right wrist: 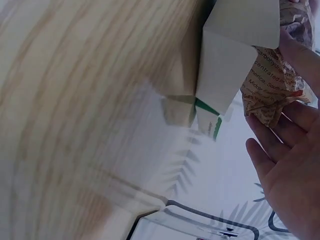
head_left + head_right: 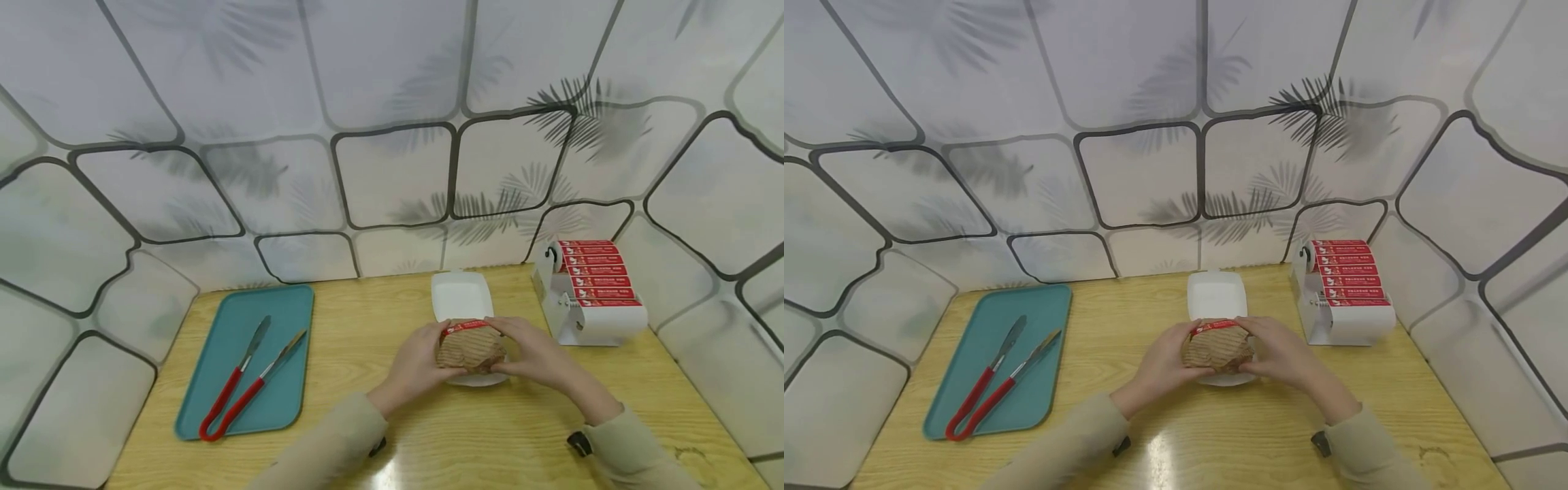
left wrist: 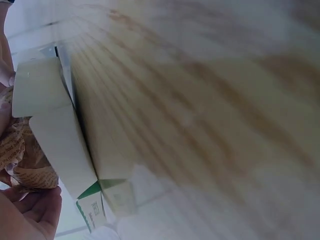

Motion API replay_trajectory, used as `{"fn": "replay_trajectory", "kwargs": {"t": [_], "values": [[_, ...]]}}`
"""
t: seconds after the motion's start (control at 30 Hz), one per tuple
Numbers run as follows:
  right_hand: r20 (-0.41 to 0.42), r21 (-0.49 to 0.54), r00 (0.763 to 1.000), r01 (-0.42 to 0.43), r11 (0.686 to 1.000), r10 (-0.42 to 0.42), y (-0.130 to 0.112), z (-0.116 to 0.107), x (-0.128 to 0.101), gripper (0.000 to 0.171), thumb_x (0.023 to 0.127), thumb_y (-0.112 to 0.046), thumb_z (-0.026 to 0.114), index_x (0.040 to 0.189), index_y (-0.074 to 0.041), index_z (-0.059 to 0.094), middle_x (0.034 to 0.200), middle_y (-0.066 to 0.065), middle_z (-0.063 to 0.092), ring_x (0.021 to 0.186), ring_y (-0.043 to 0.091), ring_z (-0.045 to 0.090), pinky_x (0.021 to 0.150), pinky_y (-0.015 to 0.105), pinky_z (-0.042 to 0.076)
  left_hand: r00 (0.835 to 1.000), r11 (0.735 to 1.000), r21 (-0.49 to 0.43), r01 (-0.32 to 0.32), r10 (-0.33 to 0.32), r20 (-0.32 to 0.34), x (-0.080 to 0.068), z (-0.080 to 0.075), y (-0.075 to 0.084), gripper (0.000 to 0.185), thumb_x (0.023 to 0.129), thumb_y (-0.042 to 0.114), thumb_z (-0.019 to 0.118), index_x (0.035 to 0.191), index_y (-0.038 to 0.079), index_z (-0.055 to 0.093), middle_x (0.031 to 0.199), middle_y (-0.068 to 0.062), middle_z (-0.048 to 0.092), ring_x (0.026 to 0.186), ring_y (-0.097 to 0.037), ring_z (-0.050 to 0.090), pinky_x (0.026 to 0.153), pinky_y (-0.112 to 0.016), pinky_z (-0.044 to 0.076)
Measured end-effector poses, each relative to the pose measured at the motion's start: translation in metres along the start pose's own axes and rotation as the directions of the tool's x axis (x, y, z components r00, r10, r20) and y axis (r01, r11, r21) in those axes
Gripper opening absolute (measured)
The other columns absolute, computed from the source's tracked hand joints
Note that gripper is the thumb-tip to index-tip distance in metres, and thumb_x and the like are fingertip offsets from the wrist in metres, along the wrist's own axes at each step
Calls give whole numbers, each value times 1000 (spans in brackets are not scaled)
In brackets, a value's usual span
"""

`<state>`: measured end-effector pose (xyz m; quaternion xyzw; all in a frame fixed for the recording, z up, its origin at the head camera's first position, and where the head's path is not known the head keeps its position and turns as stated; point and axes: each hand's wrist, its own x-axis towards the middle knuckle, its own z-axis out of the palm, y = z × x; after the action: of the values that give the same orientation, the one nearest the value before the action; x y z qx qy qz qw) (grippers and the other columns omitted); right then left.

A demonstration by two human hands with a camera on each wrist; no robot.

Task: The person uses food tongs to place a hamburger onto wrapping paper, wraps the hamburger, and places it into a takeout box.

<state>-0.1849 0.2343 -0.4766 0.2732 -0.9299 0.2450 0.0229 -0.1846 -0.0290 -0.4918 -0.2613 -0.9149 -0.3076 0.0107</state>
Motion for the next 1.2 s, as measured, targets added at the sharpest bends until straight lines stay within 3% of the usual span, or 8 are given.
{"fn": "replay_trajectory", "kwargs": {"t": [0.23,0.47,0.63,0.8,0.97,1.1,1.2], "values": [[21,5,1000,5,1000,-5,7,4,0,80,77,-18,96,146,0,61,141,24,68,128,47,64,106,66,54,999,1000,-1,24,-24,43,4,8,-4,90,84,41,91,156,8,48,153,-8,62,140,-26,61,119,-42,51],[45,-11,999,4,1000,-3,12,9,2,82,77,-19,96,148,0,59,142,23,68,128,46,64,107,64,54,992,1000,-27,-6,9,122,6,2,-12,93,84,41,92,158,10,46,156,-8,59,141,-26,60,120,-42,50],[55,-55,998,17,998,-14,11,8,1,82,76,-14,96,147,5,58,140,27,67,127,48,65,107,64,54,965,997,-14,-70,72,252,8,-10,-20,102,85,42,89,164,5,36,165,-13,49,151,-29,50,127,-42,43],[66,-78,998,18,997,-13,10,8,1,81,76,-11,95,146,7,58,141,28,66,127,48,65,107,64,54,932,994,-44,-97,107,347,11,-19,-26,102,88,33,89,167,7,31,168,-12,45,152,-29,48,127,-43,42],[53,-74,998,18,997,-14,9,8,1,82,74,-10,96,145,8,58,141,29,66,127,49,65,108,64,54,937,993,-65,-99,115,330,14,-20,-23,86,93,25,85,165,14,38,161,-9,55,146,-27,56,122,-43,48],[34,-65,999,-1,998,3,8,10,-1,83,74,-9,96,145,9,58,141,28,66,128,48,65,109,64,53,954,991,19,-133,123,274,17,-12,-19,78,92,22,84,160,15,48,149,-7,66,133,-23,66,115,-37,54],[22,-65,1000,-7,998,9,7,11,-3,84,74,-9,96,145,9,57,140,28,66,127,48,65,109,63,53,967,989,83,-119,96,238,18,-7,-16,74,89,19,86,155,14,54,140,-6,71,125,-21,70,110,-34,57]]}}
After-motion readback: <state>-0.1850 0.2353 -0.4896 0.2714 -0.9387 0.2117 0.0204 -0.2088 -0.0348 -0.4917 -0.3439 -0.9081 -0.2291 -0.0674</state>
